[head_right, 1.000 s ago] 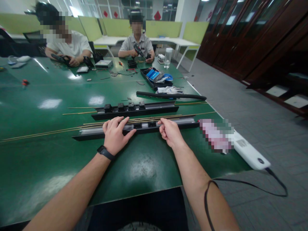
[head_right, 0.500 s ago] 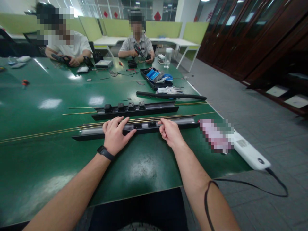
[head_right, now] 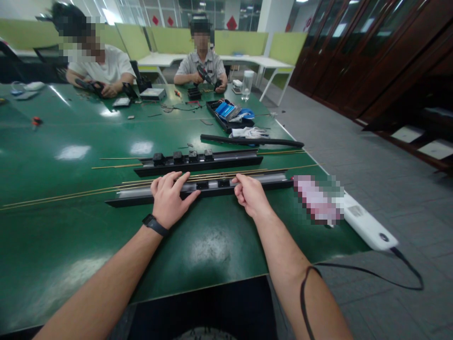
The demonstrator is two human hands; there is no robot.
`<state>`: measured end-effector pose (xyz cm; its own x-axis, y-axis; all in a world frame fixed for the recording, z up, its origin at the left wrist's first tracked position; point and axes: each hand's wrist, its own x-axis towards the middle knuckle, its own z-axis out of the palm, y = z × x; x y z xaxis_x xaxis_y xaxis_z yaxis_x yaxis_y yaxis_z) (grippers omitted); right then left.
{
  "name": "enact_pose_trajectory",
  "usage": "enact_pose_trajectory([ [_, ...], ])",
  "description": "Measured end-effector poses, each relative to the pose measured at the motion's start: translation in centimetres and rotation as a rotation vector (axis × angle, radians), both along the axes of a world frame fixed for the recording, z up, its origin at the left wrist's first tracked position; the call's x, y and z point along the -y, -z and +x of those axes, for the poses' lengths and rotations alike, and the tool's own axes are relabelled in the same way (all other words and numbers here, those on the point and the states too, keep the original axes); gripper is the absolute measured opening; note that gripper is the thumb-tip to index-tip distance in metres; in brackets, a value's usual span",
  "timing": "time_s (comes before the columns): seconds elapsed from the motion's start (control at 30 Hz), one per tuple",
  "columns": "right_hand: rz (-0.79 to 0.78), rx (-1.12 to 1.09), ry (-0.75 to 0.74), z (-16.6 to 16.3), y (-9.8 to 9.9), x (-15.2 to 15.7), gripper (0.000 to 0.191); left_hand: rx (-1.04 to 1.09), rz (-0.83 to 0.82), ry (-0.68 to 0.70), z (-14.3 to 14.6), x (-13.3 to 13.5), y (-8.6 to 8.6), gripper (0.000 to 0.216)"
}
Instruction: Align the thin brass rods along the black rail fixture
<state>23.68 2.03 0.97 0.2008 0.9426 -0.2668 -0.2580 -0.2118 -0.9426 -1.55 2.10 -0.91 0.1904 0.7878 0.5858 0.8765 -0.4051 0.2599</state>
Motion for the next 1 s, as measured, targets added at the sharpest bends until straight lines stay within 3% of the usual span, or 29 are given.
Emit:
enact_pose_trajectory([
  [1.0, -0.001, -0.001, 0.008, 0.03, 0.06, -0.06, 0.023, -0.017, 0.013, -0.008, -0.04, -0.04, -0.06, 0.051],
])
